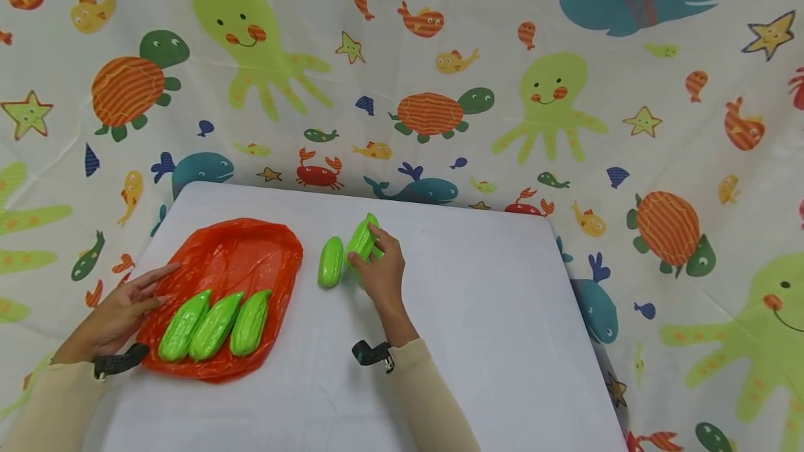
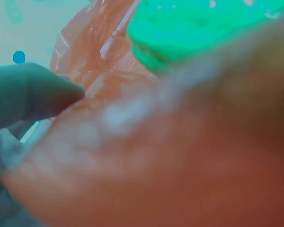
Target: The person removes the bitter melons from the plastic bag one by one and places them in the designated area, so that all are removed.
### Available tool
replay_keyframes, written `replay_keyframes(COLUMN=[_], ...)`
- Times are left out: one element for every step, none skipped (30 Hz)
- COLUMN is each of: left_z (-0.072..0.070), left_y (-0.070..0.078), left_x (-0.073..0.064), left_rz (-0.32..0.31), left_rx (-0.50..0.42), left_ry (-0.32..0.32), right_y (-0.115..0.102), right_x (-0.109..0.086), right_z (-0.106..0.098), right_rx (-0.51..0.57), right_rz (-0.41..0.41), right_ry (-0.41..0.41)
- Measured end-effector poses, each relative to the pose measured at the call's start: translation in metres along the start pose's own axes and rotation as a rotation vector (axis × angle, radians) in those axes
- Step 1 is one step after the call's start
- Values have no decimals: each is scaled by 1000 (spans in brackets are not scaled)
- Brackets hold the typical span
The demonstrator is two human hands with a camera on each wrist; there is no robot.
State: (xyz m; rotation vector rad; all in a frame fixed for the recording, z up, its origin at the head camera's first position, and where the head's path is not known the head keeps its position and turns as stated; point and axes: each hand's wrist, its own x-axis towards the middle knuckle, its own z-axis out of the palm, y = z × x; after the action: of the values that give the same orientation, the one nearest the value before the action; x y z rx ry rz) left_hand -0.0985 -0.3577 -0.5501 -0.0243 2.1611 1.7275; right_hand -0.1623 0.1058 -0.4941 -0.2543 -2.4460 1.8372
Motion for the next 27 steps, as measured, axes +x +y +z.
replay_keyframes(left_z=[0, 0, 0, 0, 0, 0, 0, 0, 0, 0, 0, 1, 1, 1, 1, 1, 0, 0, 0, 0, 0, 0, 0, 0, -1, -1, -1], left_y=[0, 1, 1, 1, 1, 1, 1, 1, 1, 2, 2, 2, 1, 1, 1, 1, 1, 0, 0, 0, 0, -1, -1, -2, -1, -1, -1], left_x=[0, 0, -1, -1, -1, -1, -1, -2, -2, -2, -2, -2, -2, -2, -2, -2, -2, -2, -2, -2, -2, -1, -1, -1, -1, -1, -2], left_rz=[0, 2, 5, 7, 8, 9, 16, 19, 20, 22, 24, 26, 27, 28, 29, 30, 32, 36, 39, 43, 46, 48, 49, 49, 47, 45, 43], left_rx=[0, -5, -7, -12, -16, -19, -26, -28, -26, -29, -29, -30, -32, -34, -40, -43, -50, -57, -67, -77, -86, -93, -101, -103, -104, -106, -102], left_ry=[0, -2, -3, -3, -5, -5, -6, -5, -4, -3, -2, -1, -2, -2, -4, -5, -8, -10, -12, -14, -16, -17, -18, -18, -18, -18, -18], right_y=[0, 1, 1, 1, 1, 1, 2, 2, 3, 4, 6, 7, 8, 10, 12, 13, 14, 15, 16, 17, 19, 20, 22, 24, 26, 28, 30], right_x=[1, 1, 2, 2, 2, 3, 3, 4, 4, 4, 5, 5, 5, 6, 6, 7, 7, 7, 8, 8, 9, 9, 10, 11, 11, 12, 13], right_z=[-3, -6, -9, -11, -14, -17, -20, -22, -25, -27, -30, -32, -35, -37, -40, -42, -44, -47, -49, -51, -53, -55, -57, -59, -61, -63, -65], right_rx=[-2, -7, -10, -14, -17, -19, -21, -20, -18, -19, -23, -25, -28, -33, -37, -42, -45, -46, -48, -49, -54, -60, -68, -75, -80, -87, -92], right_rz=[6, 15, 24, 33, 40, 46, 52, 56, 56, 56, 56, 55, 56, 56, 57, 60, 62, 65, 69, 72, 80, 86, 92, 99, 105, 111, 120], right_ry=[1, 3, 6, 9, 12, 15, 20, 24, 29, 33, 36, 40, 43, 45, 46, 48, 49, 52, 53, 53, 55, 58, 60, 60, 58, 56, 55])
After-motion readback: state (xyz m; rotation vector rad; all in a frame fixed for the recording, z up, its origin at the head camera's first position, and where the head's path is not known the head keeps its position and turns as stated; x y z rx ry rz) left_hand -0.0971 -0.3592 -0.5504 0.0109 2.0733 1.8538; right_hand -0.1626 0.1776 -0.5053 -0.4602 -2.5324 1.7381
